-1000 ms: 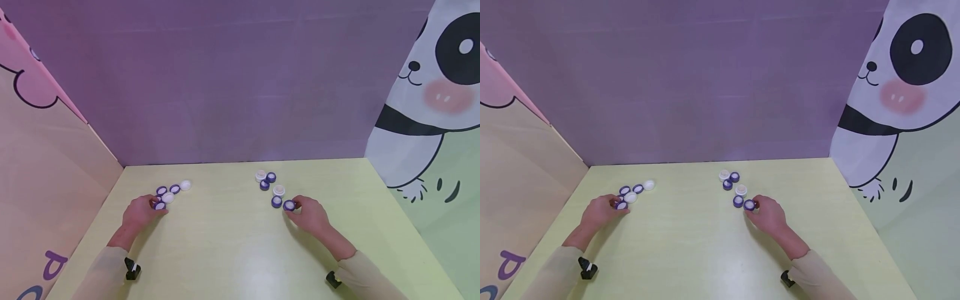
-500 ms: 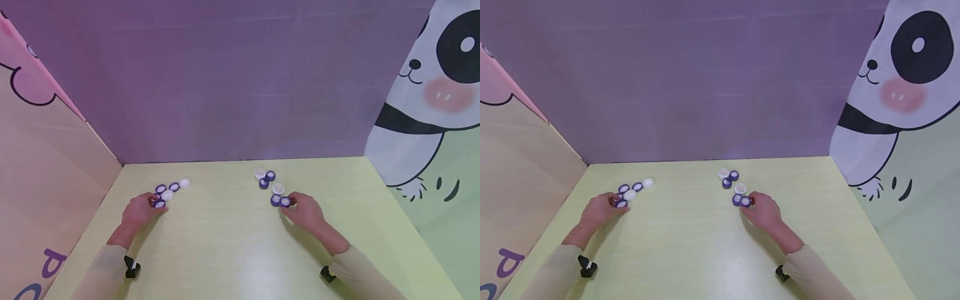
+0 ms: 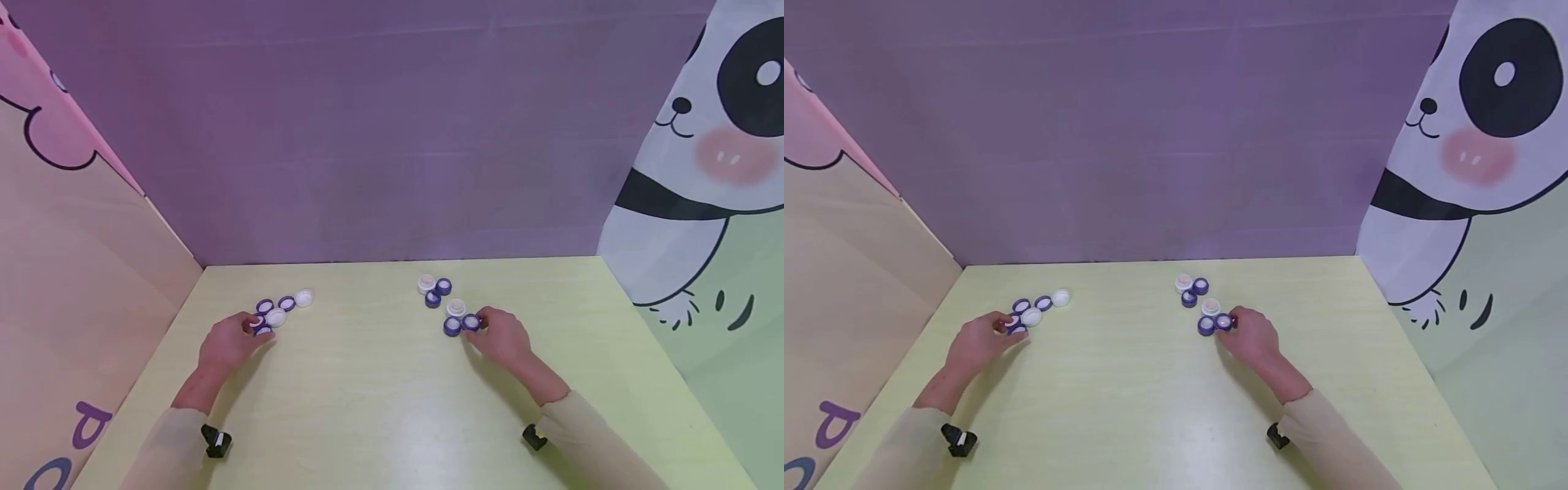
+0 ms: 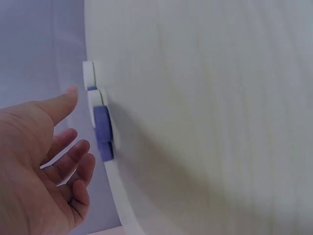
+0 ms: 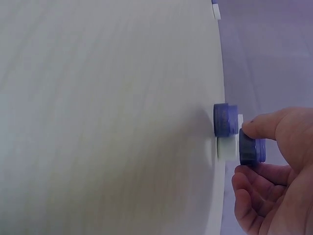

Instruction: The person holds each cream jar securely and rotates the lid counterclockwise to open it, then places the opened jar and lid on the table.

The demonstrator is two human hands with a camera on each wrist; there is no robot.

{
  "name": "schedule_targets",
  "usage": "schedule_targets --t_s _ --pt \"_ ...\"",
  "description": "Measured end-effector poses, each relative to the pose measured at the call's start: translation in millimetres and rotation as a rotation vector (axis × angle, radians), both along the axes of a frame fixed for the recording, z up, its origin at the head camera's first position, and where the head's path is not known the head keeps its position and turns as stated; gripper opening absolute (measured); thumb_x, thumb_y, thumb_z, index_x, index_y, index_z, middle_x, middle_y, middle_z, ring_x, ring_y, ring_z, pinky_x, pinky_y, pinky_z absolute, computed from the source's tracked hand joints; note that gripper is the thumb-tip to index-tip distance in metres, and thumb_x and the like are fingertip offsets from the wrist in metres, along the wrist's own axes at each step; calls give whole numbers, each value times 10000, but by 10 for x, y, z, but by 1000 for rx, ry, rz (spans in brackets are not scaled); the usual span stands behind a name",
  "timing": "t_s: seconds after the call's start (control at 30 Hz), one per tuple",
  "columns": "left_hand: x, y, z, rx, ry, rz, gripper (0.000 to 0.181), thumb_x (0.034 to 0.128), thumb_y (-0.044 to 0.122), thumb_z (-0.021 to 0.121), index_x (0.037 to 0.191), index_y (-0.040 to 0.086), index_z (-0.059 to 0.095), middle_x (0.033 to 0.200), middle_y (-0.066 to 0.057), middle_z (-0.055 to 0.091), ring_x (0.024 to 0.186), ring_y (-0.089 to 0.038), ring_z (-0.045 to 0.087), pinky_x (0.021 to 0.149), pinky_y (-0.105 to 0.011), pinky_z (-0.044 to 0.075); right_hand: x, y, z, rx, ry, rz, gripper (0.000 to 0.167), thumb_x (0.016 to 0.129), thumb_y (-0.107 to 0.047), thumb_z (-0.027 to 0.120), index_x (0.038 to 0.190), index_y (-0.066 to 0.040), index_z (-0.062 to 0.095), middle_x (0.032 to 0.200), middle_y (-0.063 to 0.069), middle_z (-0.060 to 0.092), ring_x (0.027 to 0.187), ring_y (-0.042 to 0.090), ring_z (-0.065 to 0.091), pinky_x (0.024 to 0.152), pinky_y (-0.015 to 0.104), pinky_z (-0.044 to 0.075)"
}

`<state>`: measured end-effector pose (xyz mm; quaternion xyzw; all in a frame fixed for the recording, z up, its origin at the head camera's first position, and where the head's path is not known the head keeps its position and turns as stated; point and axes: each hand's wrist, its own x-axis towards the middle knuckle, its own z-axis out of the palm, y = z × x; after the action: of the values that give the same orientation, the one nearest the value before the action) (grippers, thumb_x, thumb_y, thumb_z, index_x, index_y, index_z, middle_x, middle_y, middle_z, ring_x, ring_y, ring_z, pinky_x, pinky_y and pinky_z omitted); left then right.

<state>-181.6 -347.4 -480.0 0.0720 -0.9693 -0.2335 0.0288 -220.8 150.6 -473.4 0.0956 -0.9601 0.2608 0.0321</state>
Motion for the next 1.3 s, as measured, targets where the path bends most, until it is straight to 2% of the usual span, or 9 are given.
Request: schedule_targets --t_s 0.17,0.27,0.4,0.63,0.83,1.0,1.3 --pt "37 84 33 38 70 -29 427 921 410 647 1074 11 644 912 -114 644 684 -210 535 553 -316 398 -53 34 -32 6 -14 -13 341 812 -305 754 1002 -33 675 874 58 676 754 221 616 615 370 491" --pt "57 152 47 85 87 -38 376 952 387 609 1037 24 657 873 -86 634 688 -213 523 563 -322 397 -75 50 -55 15 -26 -14 333 812 -299 755 988 -29 675 856 51 669 746 220 610 614 373 490" --pt "74 250 68 129 74 -42 346 968 354 591 1037 23 663 846 -80 603 699 -226 503 554 -324 404 -97 77 -86 27 -37 -11 326 807 -288 762 970 -22 669 810 32 646 709 205 584 591 359 475" --pt "84 368 72 140 79 -84 361 975 347 587 1054 2 660 902 -90 642 801 -250 550 621 -327 449 -136 104 -128 33 -40 -16 323 810 -292 751 970 -24 667 780 19 629 680 192 554 571 341 452" --pt "102 483 86 184 30 -114 332 969 314 604 1060 0 663 868 -68 630 746 -221 534 586 -326 448 -168 118 -148 34 -72 -19 319 810 -292 752 963 -27 666 753 14 606 660 190 533 546 330 426" --pt "104 567 97 198 15 -145 281 960 274 623 1057 15 674 837 -41 620 702 -192 519 574 -322 445 -184 126 -160 46 -89 -28 319 813 -301 745 966 -33 666 732 13 576 646 194 512 526 322 397" --pt "121 708 146 194 -2 -209 204 963 222 614 1042 48 686 903 -38 647 779 -195 561 595 -313 476 -176 137 -154 40 -121 -20 359 809 -276 748 1016 -4 640 740 31 544 651 195 481 539 306 358"
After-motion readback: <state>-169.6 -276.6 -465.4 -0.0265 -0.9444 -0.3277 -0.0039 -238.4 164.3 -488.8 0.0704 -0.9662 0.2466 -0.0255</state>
